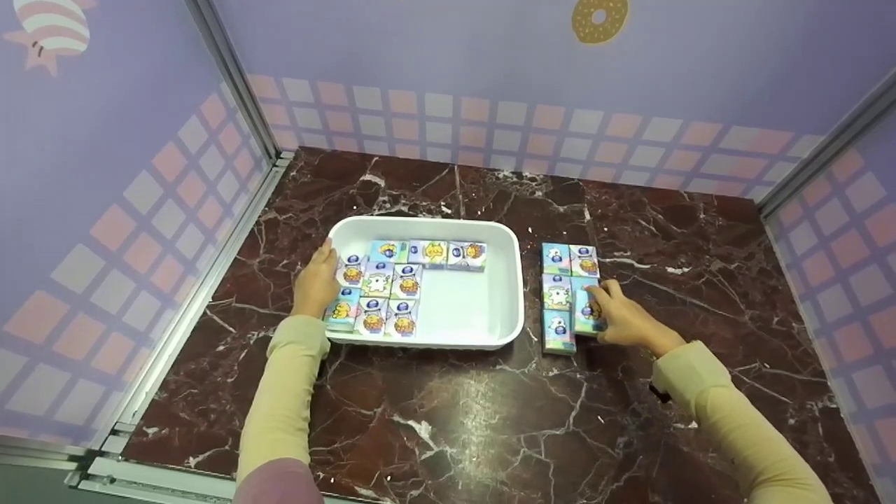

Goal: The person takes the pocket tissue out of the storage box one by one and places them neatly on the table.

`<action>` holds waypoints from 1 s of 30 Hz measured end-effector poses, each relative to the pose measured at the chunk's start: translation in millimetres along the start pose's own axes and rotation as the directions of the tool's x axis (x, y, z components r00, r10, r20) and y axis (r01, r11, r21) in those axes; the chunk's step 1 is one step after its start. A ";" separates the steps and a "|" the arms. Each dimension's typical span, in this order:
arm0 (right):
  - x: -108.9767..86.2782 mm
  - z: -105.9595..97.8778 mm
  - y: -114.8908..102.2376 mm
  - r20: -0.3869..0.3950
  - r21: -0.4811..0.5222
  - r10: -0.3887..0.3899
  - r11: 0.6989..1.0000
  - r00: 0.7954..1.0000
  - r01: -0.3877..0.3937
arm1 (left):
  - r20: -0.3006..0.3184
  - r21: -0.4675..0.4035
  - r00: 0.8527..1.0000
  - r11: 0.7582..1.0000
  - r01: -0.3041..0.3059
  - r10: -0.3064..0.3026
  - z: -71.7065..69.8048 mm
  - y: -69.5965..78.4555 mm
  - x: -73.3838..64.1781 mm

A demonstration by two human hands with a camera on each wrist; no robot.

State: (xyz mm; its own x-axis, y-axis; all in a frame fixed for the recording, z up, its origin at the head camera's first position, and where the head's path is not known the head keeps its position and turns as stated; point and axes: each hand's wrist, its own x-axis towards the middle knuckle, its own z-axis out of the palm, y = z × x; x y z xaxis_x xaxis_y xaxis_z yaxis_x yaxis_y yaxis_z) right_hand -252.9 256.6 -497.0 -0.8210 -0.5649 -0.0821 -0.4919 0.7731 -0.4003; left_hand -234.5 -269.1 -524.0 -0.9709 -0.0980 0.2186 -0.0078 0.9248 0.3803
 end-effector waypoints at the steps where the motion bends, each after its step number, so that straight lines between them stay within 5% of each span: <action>1: -1.4 1.3 1.6 0.007 0.012 0.007 1.000 1.000 -0.008 | -0.002 -0.002 1.000 1.000 0.000 0.000 -0.1 -0.2 0.1; 7: -7.1 6.6 7.6 0.034 0.048 0.028 0.998 0.999 -0.030 | -0.027 -0.008 1.000 1.000 -0.014 0.014 0.7 -1.6 0.6; 16: -12.2 8.8 12.2 -0.052 -0.102 -0.002 0.995 0.999 -0.003 | -0.031 0.003 0.999 1.000 -0.018 0.018 1.0 -2.0 0.9; 30: -20.3 15.5 7.1 -0.028 -0.033 0.018 0.999 0.999 -0.019 | -0.020 0.008 1.000 1.000 -0.021 0.021 0.3 0.1 0.7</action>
State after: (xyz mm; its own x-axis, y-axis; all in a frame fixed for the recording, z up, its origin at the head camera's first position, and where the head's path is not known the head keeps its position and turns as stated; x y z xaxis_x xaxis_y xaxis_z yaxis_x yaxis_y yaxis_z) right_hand -235.3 269.1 -512.3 -0.8376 -0.5426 -0.0638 -0.4857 0.7929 -0.3680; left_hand -235.2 -269.0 -524.1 -0.9658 -0.0856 0.2450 0.0110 0.9297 0.3682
